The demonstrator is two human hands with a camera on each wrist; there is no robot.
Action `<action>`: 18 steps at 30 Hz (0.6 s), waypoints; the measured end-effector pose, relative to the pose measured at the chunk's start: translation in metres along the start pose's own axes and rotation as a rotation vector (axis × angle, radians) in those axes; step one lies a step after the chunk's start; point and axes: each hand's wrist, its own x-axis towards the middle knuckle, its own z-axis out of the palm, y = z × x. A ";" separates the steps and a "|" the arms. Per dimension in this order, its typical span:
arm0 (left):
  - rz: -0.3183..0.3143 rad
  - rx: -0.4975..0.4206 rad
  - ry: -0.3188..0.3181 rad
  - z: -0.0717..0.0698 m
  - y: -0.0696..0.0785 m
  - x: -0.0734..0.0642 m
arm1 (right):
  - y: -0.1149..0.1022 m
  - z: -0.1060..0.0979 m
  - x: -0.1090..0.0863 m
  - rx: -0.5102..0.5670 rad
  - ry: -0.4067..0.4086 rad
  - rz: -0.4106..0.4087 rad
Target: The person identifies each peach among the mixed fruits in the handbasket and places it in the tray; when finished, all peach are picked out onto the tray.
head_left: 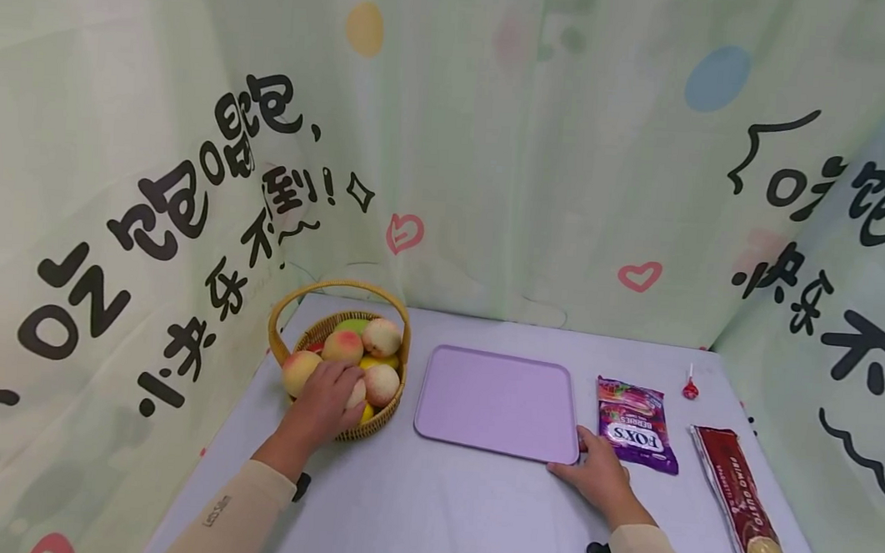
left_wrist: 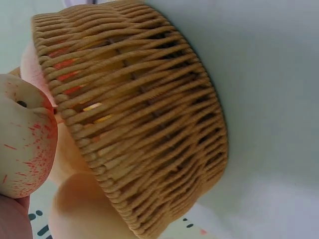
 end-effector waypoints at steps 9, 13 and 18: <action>-0.024 -0.140 0.048 -0.003 0.011 0.011 | -0.001 -0.001 0.001 0.002 -0.003 0.005; -0.029 -0.156 0.059 -0.002 0.018 0.018 | 0.000 0.000 0.001 0.000 -0.002 0.007; -0.035 -0.180 0.081 -0.001 0.025 0.026 | 0.001 0.001 0.003 -0.006 0.001 0.006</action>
